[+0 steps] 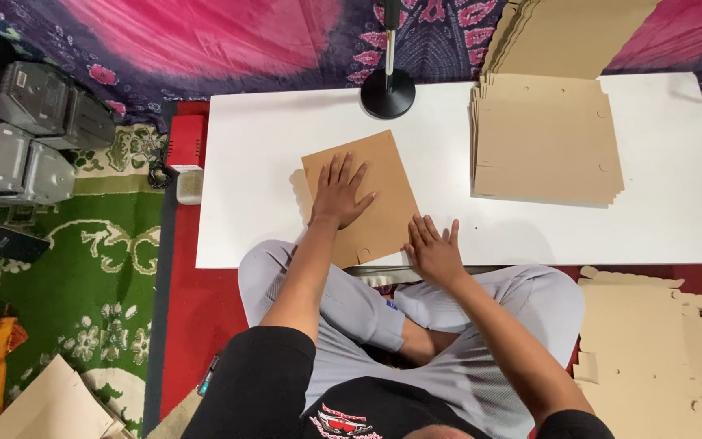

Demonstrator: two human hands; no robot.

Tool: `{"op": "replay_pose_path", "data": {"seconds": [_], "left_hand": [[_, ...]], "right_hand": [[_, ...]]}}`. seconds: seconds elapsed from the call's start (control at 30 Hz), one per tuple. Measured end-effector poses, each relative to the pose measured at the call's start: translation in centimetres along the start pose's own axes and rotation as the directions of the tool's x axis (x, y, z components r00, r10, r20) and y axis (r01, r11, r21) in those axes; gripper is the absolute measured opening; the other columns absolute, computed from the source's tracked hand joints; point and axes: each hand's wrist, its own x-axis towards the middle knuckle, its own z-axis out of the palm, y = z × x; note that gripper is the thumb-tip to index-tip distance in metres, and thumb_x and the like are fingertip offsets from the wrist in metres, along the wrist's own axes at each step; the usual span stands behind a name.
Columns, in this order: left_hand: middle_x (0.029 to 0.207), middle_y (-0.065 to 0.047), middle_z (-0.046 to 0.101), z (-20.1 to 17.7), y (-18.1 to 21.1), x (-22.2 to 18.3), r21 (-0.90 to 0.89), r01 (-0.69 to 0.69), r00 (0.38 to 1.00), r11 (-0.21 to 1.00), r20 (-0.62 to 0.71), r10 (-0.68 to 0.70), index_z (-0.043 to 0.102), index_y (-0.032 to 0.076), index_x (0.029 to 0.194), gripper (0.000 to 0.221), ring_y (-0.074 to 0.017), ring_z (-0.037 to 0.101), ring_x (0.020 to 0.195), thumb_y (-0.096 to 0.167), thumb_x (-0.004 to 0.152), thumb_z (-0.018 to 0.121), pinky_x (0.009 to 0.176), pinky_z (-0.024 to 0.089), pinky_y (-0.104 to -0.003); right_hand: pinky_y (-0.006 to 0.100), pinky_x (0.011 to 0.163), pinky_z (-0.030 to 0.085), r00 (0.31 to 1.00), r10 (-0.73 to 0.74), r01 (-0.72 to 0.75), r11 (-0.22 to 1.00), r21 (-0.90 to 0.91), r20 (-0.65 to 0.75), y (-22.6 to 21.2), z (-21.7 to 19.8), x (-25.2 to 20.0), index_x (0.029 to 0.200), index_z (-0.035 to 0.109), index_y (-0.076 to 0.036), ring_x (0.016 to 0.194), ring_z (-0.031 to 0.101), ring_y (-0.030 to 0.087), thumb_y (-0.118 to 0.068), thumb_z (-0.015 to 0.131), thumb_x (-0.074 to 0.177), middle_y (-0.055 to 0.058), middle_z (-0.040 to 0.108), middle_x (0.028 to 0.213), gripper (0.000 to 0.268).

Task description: Folding flat cardboard sheets into boxes on a low table while sitting on the floor.

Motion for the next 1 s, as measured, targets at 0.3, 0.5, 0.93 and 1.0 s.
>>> {"op": "replay_pose_path", "data": {"seconds": [0.3, 0.5, 0.93, 1.0], "left_hand": [[0.173, -0.010, -0.003, -2.0, -0.2, -0.2, 0.038, -0.042, 0.997, 0.998, 0.068, 0.040, 0.003, 0.031, 0.166, 0.101, -0.0364, -0.006, 0.158, 0.090, 0.086, 0.022, 0.128, -0.004, -0.053], [0.173, -0.010, -0.007, -2.2, -0.2, -0.1, 0.008, -0.044, 0.992, 0.999, 0.120, 0.043, 0.001, 0.030, 0.166, 0.101, -0.0367, -0.009, 0.158, 0.089, 0.087, 0.024, 0.128, -0.005, -0.054], [0.173, -0.009, -0.007, -2.6, -0.3, 0.0, 0.003, -0.036, 0.993, 0.999, 0.111, 0.035, 0.002, 0.030, 0.166, 0.101, -0.0350, -0.009, 0.158, 0.089, 0.087, 0.023, 0.128, -0.004, -0.054], [0.173, -0.009, -0.008, -2.3, -0.2, -0.1, -0.006, -0.036, 0.994, 0.999, 0.103, 0.037, 0.002, 0.030, 0.166, 0.101, -0.0349, -0.009, 0.158, 0.089, 0.087, 0.023, 0.128, -0.004, -0.055]], "right_hand": [[0.071, 0.118, -0.007, 0.998, 0.044, -0.046, 0.997, 0.062, 0.032, -0.1, -2.6, 5.3, 0.159, 0.036, -0.018, 0.157, 0.019, 0.023, -0.050, 0.021, 0.110, 0.000, 0.028, 0.168, 0.061], [0.069, 0.120, -0.006, 0.999, 0.034, -0.036, 0.997, 0.065, 0.034, -0.2, -3.7, 13.0, 0.164, 0.023, -0.015, 0.159, 0.011, 0.024, -0.041, 0.013, 0.111, 0.002, 0.016, 0.172, 0.059], [0.071, 0.119, -0.010, 0.998, 0.063, -0.062, 0.990, 0.126, 0.000, -0.2, -3.7, 15.9, 0.166, 0.012, -0.017, 0.159, 0.003, 0.025, -0.048, 0.011, 0.108, 0.001, 0.005, 0.174, 0.065], [0.072, 0.119, -0.010, 0.998, 0.061, -0.062, 0.991, 0.120, 0.012, -0.2, -2.9, 14.3, 0.166, 0.011, -0.017, 0.159, 0.002, 0.026, -0.049, 0.010, 0.108, 0.001, 0.004, 0.174, 0.066]]}}
